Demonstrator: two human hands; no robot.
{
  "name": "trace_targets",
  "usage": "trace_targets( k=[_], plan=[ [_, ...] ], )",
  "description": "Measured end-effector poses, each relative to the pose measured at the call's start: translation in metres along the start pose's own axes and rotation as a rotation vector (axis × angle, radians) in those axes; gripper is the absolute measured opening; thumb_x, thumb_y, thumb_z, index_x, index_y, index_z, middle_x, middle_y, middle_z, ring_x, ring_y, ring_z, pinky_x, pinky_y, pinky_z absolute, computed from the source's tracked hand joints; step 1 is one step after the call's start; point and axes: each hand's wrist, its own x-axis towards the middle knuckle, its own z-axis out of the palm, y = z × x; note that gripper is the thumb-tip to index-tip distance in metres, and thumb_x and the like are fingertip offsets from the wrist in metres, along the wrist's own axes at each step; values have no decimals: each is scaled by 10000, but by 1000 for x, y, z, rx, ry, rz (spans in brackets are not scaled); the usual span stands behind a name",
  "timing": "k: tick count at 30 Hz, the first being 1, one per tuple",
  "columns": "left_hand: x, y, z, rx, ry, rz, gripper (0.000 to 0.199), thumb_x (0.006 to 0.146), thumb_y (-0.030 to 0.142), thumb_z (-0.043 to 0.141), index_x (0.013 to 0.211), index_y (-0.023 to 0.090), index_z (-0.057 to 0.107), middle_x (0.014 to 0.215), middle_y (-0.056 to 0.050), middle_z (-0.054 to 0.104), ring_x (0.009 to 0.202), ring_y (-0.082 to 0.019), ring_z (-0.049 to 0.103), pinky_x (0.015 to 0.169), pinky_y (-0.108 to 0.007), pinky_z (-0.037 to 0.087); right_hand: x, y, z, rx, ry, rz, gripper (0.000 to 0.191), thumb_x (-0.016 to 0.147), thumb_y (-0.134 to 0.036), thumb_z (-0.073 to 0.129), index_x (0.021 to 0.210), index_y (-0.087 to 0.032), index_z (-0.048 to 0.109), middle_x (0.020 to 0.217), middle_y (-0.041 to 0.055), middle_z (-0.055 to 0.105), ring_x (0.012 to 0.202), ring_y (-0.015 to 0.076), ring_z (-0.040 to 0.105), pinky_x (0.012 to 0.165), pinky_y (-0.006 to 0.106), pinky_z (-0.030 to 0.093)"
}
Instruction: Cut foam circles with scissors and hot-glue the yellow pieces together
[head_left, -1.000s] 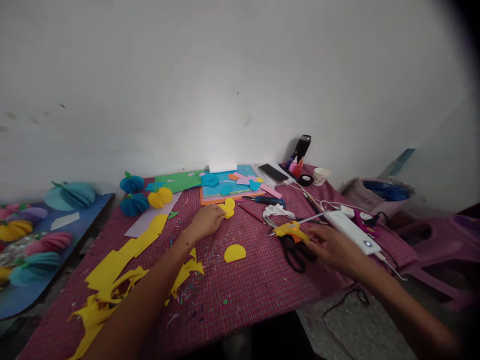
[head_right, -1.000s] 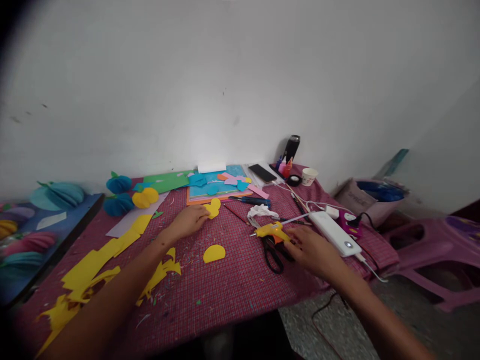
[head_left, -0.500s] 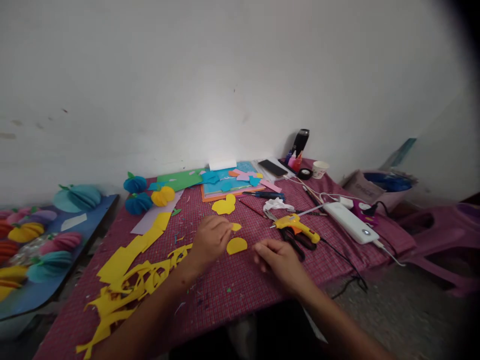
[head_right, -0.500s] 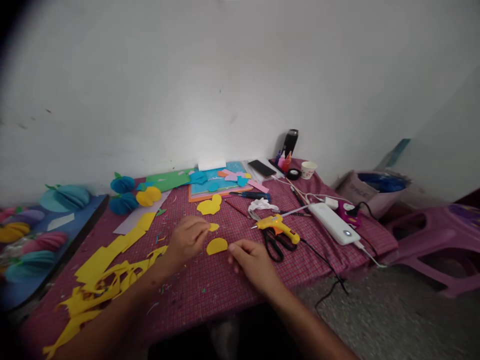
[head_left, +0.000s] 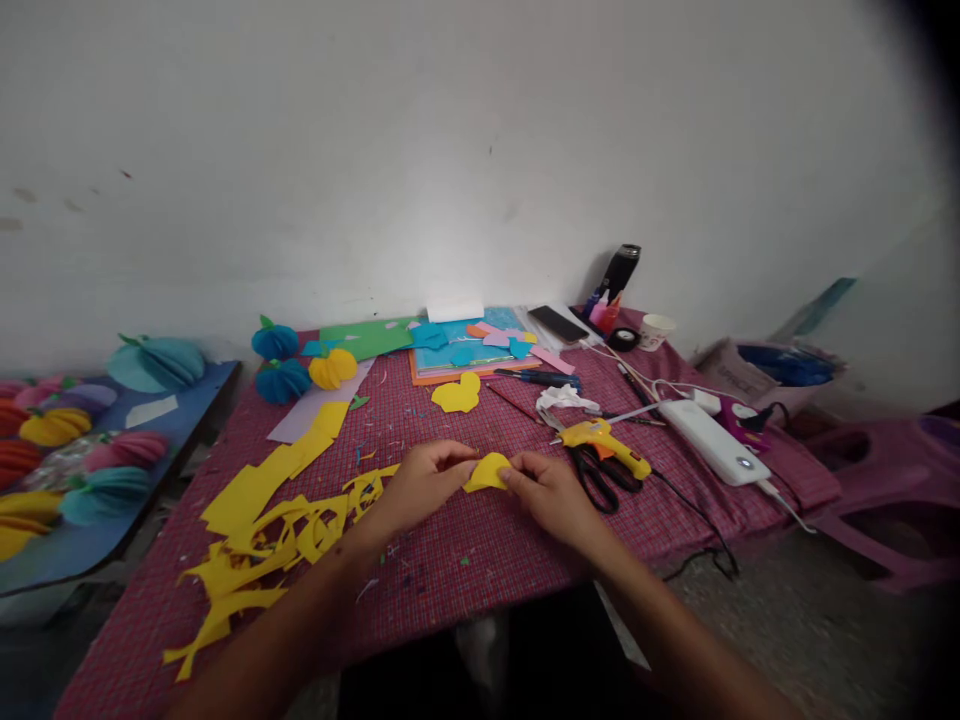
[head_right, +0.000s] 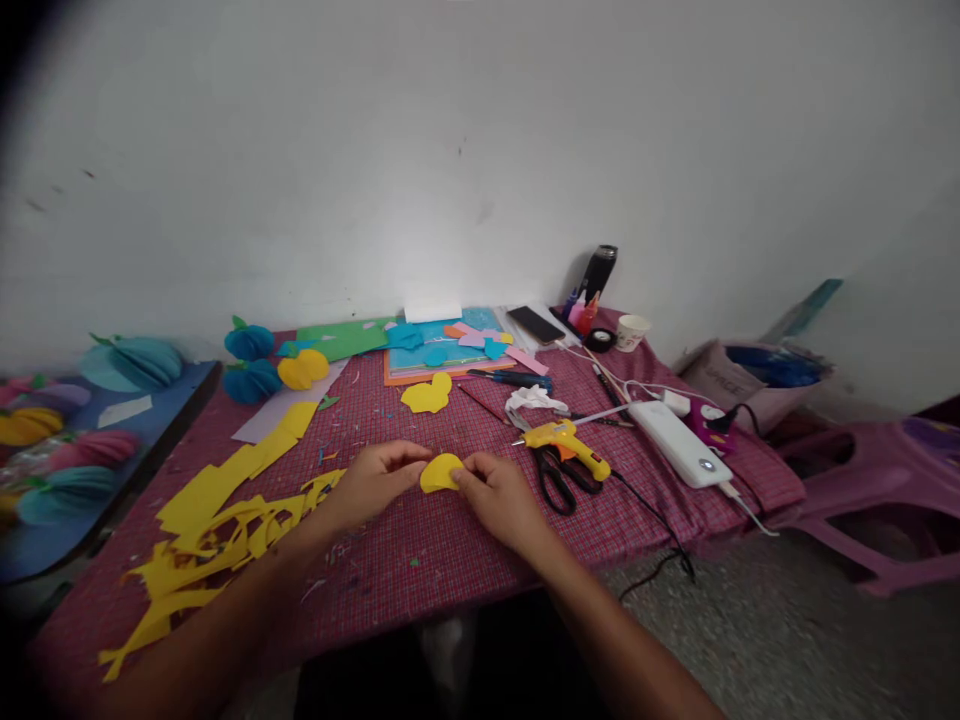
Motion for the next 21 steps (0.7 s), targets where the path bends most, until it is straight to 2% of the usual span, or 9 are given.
trace_targets(
  k=[3,5,8,13,17,21],
  plan=[
    [1,-7,-1,-141,-46,-88,240,852,374,601,785,160,685,689,-11,658,629,-126,583,593,-237,435,3,0,-1,-55,-39,-5,274,873,-384,585,660,-215,552,575,-37,476,518,128,400,477,243,287],
    [0,-11,-1,-221,-23,-100,268,872,393,575,794,158,678,650,-2,630,596,-115,558,578,-233,420,5,-1,0,-79,-52,-9,265,868,-373,588,659,-212,568,577,-34,496,529,134,423,492,248,302],
    [0,-12,0,-252,7,-103,221,832,367,630,862,155,680,668,3,630,582,-108,547,560,-228,416,9,0,2,-121,-33,-33,225,859,-336,597,676,-205,602,604,-24,549,567,146,474,531,254,340],
    [1,-12,2,-183,58,-83,170,803,291,640,908,158,656,725,0,655,568,-98,552,541,-217,420,14,7,10,-182,84,-132,191,890,-300,566,746,-203,644,727,7,654,678,179,581,640,280,421],
    [3,-22,5,-107,67,-48,208,822,263,607,1009,181,645,816,-19,703,636,-122,614,576,-230,455,14,14,15,-225,132,-185,188,919,-286,542,819,-206,680,819,35,705,766,205,636,710,305,457],
    [5,-30,6,27,87,11,204,845,251,576,1014,197,677,870,-27,725,750,-154,659,655,-256,493,13,14,17,-272,146,-182,154,905,-252,561,850,-207,697,854,46,731,794,214,660,736,316,473]
  ],
)
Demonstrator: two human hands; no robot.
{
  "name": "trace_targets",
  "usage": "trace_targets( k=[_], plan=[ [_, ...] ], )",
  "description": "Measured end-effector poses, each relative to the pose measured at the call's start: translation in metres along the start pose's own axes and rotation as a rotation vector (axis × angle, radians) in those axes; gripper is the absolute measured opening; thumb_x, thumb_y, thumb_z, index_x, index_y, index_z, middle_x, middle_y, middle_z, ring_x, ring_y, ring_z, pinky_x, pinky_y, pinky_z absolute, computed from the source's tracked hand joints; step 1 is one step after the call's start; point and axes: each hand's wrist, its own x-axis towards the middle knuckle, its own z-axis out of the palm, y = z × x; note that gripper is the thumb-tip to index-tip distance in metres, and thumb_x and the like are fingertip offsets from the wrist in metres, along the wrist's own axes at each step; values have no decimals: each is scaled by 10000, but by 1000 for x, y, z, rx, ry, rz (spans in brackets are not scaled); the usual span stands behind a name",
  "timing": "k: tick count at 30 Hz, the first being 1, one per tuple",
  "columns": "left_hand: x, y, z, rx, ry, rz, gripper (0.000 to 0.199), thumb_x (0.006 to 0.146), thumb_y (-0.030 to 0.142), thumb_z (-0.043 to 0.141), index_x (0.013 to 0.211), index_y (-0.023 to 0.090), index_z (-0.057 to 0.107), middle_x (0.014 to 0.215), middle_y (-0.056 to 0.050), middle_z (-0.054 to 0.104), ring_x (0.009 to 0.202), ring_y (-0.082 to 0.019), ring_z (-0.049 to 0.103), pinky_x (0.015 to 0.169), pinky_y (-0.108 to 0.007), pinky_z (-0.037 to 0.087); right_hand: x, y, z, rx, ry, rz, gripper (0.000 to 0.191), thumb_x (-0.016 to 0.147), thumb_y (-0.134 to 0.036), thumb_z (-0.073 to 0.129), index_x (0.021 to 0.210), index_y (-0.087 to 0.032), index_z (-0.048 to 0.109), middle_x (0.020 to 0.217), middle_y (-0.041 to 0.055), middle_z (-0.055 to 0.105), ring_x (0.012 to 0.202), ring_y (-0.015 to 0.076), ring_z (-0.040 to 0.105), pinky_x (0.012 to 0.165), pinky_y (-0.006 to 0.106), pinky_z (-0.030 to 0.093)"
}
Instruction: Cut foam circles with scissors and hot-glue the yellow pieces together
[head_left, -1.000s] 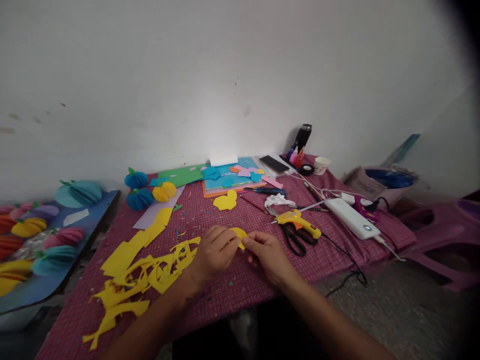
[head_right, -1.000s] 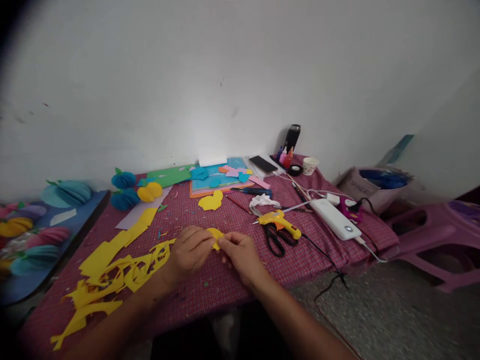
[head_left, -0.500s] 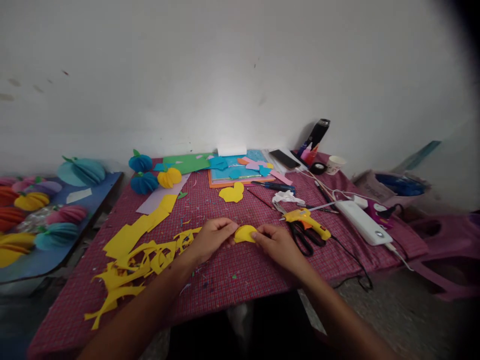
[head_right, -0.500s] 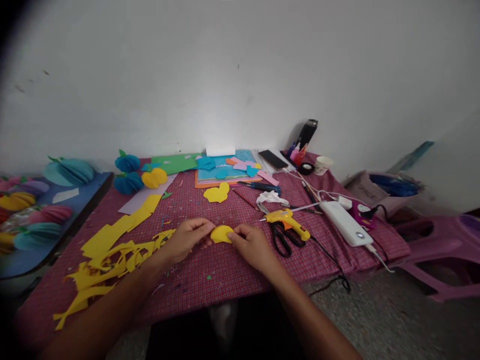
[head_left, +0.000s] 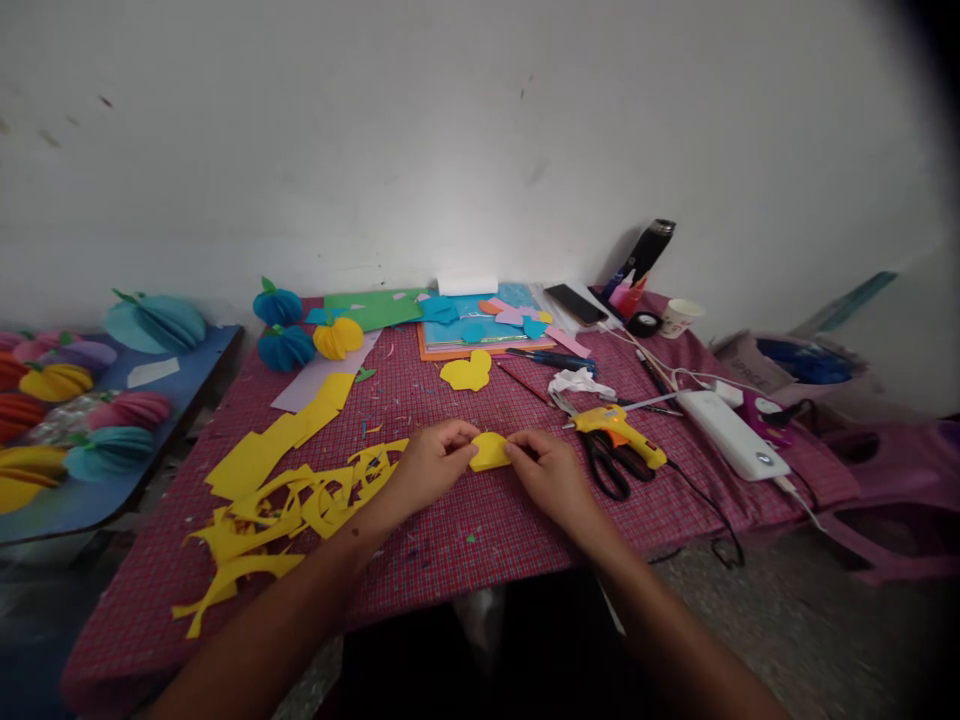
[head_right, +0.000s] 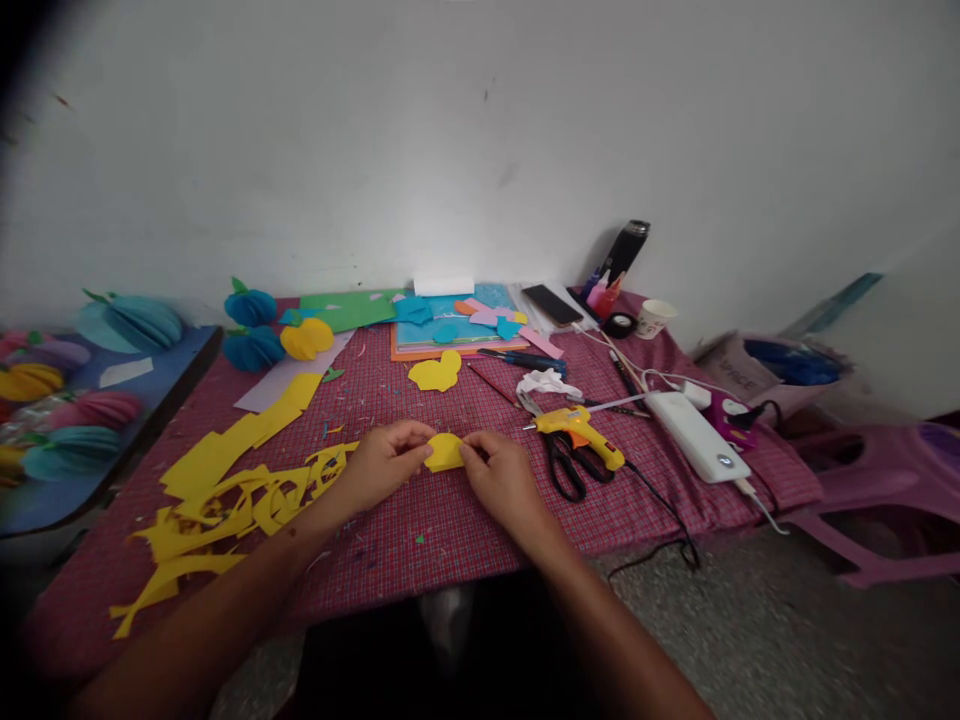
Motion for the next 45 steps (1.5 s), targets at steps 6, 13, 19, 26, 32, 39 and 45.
trace_targets(
  k=[6,13,19,26,32,39,45],
  plan=[
    [1,4,1,111,32,61,167,836,204,579,958,199,694,894,-19,736,803,-163,676,749,-286,518,0,0,0,-173,-4,-38,193,916,-222,528,844,-188,703,835,54,722,779,202,653,715,295,462],
    [4,7,5,207,41,32,166,817,185,593,935,195,710,875,-33,738,798,-174,676,746,-297,521,3,-2,-1,-237,-23,-10,196,901,-205,536,800,-180,703,786,43,719,724,184,646,663,268,436],
    [5,5,7,231,44,30,162,816,188,597,928,196,713,840,-27,734,758,-165,666,727,-291,518,5,0,-1,-271,-27,11,188,892,-226,564,786,-181,713,759,34,724,695,179,647,649,266,426],
    [5,0,7,274,28,47,150,820,206,602,927,204,708,826,-24,722,749,-163,655,704,-283,507,6,-1,0,-313,-37,18,199,894,-230,560,786,-182,720,766,36,734,690,177,649,634,266,403],
    [5,-1,7,286,32,65,143,823,204,598,919,205,704,811,-20,711,733,-157,644,691,-276,496,8,-1,0,-332,-50,27,208,898,-237,556,777,-184,717,765,34,740,683,174,653,618,264,387],
    [5,0,6,335,19,78,141,822,205,595,914,210,700,804,-13,701,733,-156,630,684,-269,477,9,-2,-1,-402,-90,42,213,909,-242,551,807,-190,731,788,40,759,701,174,671,628,263,386],
    [4,0,7,367,3,85,135,832,211,587,910,211,697,806,-8,697,732,-154,623,674,-266,462,12,-4,-1,-474,-121,39,228,914,-241,554,787,-183,734,793,58,766,710,183,679,630,268,378]
  ],
)
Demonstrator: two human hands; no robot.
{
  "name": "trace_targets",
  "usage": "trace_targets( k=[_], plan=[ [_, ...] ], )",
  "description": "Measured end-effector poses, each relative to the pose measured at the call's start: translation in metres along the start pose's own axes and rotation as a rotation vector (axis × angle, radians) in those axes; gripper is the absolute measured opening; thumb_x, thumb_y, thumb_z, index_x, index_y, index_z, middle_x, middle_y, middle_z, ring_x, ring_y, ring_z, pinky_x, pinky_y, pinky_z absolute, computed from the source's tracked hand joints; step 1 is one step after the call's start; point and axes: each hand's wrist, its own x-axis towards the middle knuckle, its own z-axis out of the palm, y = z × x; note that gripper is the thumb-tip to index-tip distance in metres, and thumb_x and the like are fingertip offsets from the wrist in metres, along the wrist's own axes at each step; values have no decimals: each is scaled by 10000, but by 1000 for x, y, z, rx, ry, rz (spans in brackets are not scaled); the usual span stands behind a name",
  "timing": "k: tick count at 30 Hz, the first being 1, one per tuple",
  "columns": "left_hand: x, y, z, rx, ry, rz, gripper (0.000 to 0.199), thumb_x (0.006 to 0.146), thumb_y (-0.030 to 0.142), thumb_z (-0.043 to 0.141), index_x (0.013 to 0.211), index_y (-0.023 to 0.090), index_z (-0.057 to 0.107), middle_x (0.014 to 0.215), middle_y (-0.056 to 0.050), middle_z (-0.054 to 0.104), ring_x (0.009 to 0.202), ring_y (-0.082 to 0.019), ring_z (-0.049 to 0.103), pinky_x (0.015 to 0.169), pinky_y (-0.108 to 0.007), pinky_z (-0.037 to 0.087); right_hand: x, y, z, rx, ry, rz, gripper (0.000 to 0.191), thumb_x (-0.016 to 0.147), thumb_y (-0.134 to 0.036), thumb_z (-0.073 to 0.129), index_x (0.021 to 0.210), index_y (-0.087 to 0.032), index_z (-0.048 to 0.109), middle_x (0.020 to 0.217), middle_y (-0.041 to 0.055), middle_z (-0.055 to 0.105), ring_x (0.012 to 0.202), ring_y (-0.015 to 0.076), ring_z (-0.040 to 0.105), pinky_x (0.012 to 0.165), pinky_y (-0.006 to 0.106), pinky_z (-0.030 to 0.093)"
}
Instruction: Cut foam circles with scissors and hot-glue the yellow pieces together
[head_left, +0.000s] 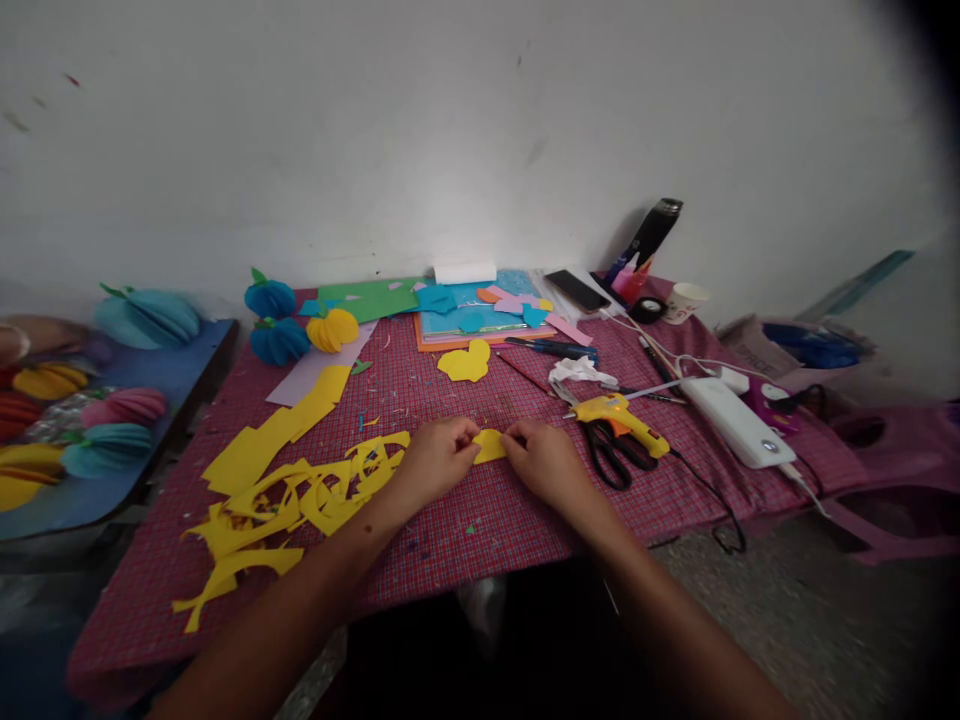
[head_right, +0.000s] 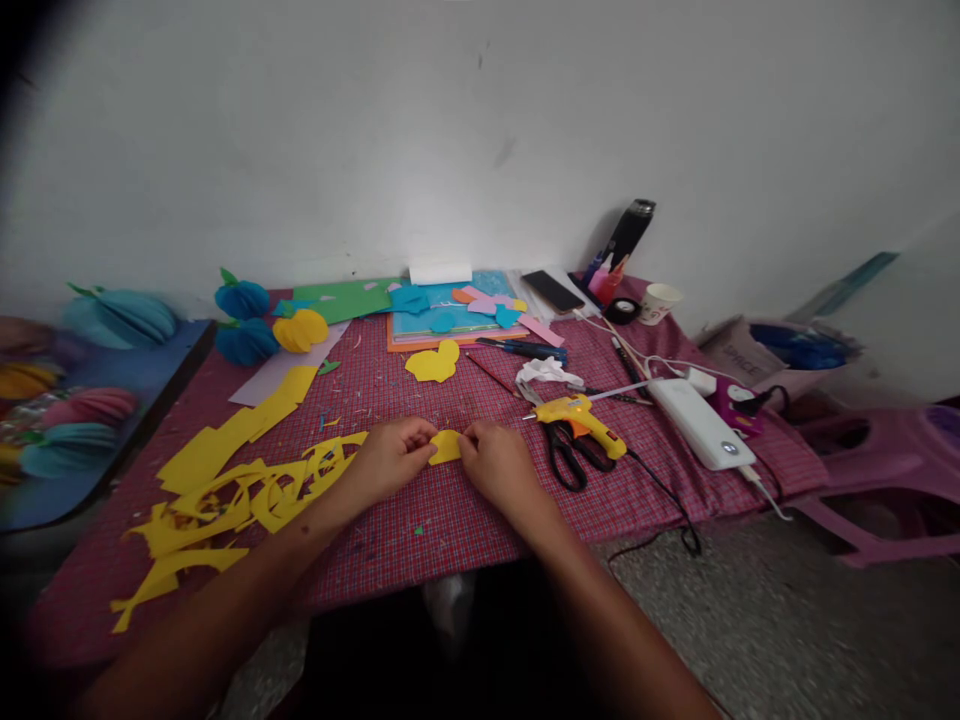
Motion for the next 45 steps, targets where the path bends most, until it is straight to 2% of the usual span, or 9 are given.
trace_targets(
  k=[9,15,18,21,23,27,30,45],
  plan=[
    [-1,4,-2,102,7,35,110,836,211,592,896,213,684,811,-7,684,756,-165,612,684,-280,445,2,0,-1,-9,-15,3,215,908,-230,562,790,-189,737,805,62,770,723,189,687,645,271,397],
    [-1,7,-5,136,21,60,78,816,211,621,868,199,679,802,-13,619,760,-163,579,680,-279,444,2,0,-1,10,-10,12,191,908,-232,574,829,-189,743,829,63,773,749,187,694,661,262,417],
    [-4,6,-11,85,29,71,149,796,213,644,937,191,685,878,-23,594,733,-145,569,666,-272,456,1,1,-2,50,-8,2,186,917,-225,563,885,-184,741,875,61,774,780,184,695,690,256,432],
    [-9,4,-16,38,-26,103,248,781,175,642,1025,206,676,949,-21,604,704,-125,564,656,-264,468,-5,2,-5,111,9,-18,200,925,-175,528,970,-174,723,936,64,766,838,186,691,749,260,452],
    [-12,4,-17,55,-54,137,287,783,164,643,1063,222,670,1006,-28,623,777,-143,590,700,-275,486,-12,3,-6,111,18,-42,235,925,-136,500,1033,-170,705,999,74,755,910,195,681,813,273,457],
    [-17,0,-12,154,-34,194,342,789,229,692,1129,232,652,1151,-63,638,1048,-226,594,913,-366,487,-25,2,-11,25,7,-50,266,920,-140,503,1106,-175,689,1078,106,729,1003,234,654,887,322,450],
    [-17,-3,-7,192,-18,215,319,812,246,679,1127,220,646,1181,-71,641,1083,-233,594,965,-390,474,-28,0,-14,2,-31,-35,248,907,-167,536,1087,-200,705,1041,99,735,975,241,658,866,327,454],
    [-15,-1,-5,203,-42,243,194,890,247,596,1066,207,667,1123,-67,657,1028,-207,609,913,-353,497,-26,0,-11,26,-34,-23,226,898,-189,556,1010,-229,748,977,69,752,903,216,679,781,284,464]
  ],
)
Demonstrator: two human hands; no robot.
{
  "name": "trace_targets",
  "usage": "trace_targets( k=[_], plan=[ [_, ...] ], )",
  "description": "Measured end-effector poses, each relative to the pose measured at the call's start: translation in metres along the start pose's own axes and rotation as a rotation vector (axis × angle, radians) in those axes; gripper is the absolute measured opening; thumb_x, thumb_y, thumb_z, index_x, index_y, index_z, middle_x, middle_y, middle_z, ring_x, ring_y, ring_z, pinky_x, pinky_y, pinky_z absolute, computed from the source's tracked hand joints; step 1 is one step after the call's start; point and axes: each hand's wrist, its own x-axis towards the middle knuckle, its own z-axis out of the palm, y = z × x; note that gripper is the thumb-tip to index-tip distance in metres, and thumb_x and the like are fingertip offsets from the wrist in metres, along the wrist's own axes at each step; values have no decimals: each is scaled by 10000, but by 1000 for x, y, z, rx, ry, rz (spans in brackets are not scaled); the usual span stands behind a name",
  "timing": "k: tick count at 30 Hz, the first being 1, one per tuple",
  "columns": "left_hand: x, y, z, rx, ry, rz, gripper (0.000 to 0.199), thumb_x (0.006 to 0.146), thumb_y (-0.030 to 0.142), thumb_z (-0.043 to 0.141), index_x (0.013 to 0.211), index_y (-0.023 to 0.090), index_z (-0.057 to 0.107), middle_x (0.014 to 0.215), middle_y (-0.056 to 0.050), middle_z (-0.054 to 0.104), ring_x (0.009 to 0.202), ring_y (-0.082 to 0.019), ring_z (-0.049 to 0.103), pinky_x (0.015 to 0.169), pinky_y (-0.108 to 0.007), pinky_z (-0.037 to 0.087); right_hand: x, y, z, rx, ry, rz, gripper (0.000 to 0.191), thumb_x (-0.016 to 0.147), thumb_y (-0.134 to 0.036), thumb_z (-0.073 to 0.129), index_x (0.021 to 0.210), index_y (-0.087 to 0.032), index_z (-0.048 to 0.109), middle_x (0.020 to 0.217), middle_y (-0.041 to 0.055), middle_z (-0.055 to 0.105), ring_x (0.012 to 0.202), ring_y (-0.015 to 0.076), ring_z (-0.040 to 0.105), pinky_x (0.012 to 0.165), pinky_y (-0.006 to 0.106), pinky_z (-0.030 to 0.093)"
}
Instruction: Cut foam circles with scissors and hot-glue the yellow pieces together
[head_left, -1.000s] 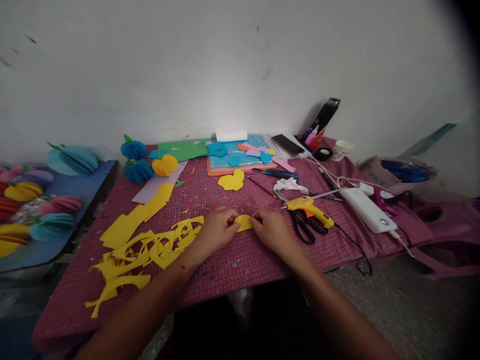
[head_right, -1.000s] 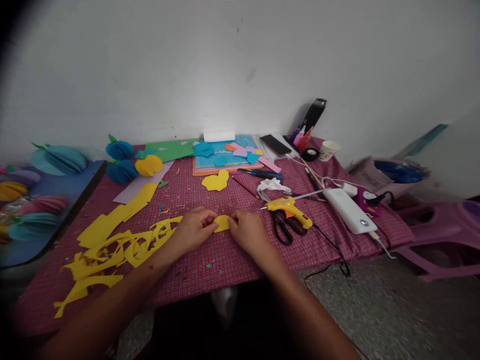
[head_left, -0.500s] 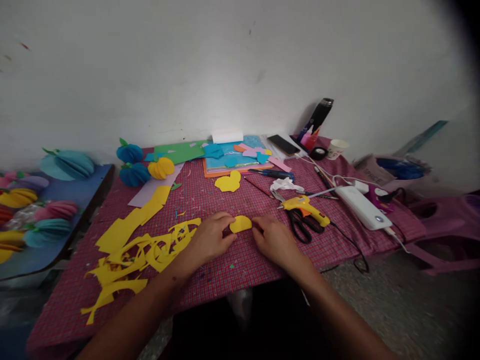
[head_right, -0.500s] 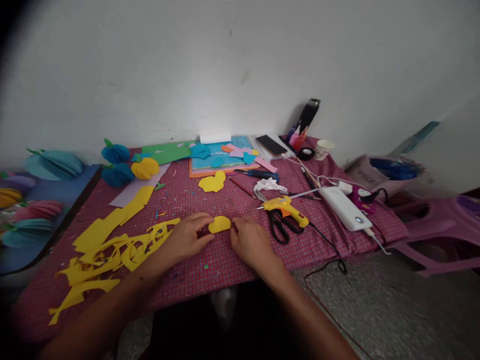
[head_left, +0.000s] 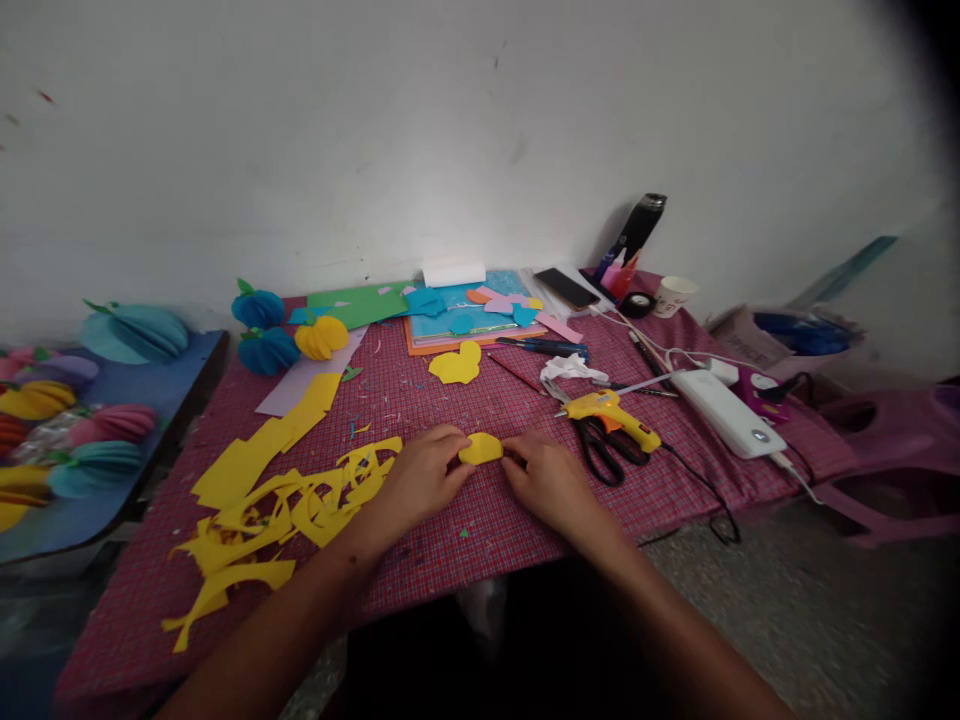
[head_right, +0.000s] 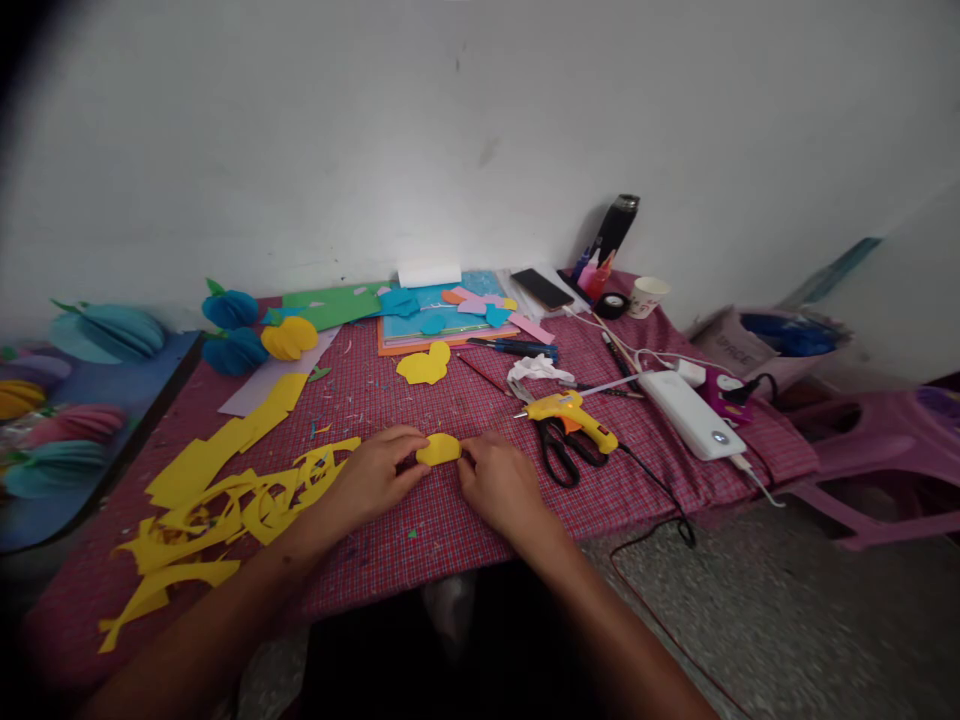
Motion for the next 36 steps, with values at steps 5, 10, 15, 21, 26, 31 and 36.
trace_targets(
  k=[5,10,15,21,26,31,36],
  plan=[
    [0,-1,2,17,6,-3,191,889,254,598,1060,216,675,1101,-65,657,1027,-213,605,934,-373,490,-1,-2,1,-8,8,15,204,892,-216,572,994,-232,748,956,69,753,878,221,683,751,283,460],
    [0,1,2,33,-1,7,186,901,276,586,1052,209,672,1082,-73,655,1027,-220,602,927,-375,491,-1,-4,5,-23,16,21,175,894,-245,585,970,-226,742,946,77,749,897,235,681,764,297,462],
    [0,6,0,38,-22,2,191,919,255,549,1061,198,664,1084,-75,643,1022,-214,596,921,-357,487,-1,-6,6,-66,32,23,175,915,-291,570,905,-215,728,913,75,738,860,228,686,747,300,455],
    [0,9,0,56,-22,4,189,914,239,535,1046,195,664,1086,-79,631,1023,-215,591,919,-359,487,0,-7,8,-121,57,49,229,931,-356,556,888,-215,731,894,75,741,818,222,685,690,293,437],
    [-1,10,-2,62,-26,15,227,876,177,533,1062,193,662,1111,-84,633,1037,-219,595,926,-356,492,1,-10,11,-170,89,78,240,938,-354,544,897,-220,740,878,71,744,797,224,690,647,299,415],
    [-2,2,-8,3,-15,73,438,803,23,470,1162,202,646,1191,-74,635,1081,-203,599,972,-359,486,1,-12,11,-192,92,98,258,946,-353,524,901,-223,742,876,64,749,783,228,693,638,306,404],
    [0,-4,-10,-32,-41,102,326,923,101,440,1131,200,671,1144,-75,656,1053,-196,609,951,-367,496,0,-12,10,-191,70,115,266,951,-357,509,912,-235,742,889,54,752,799,230,697,659,309,410]
  ],
)
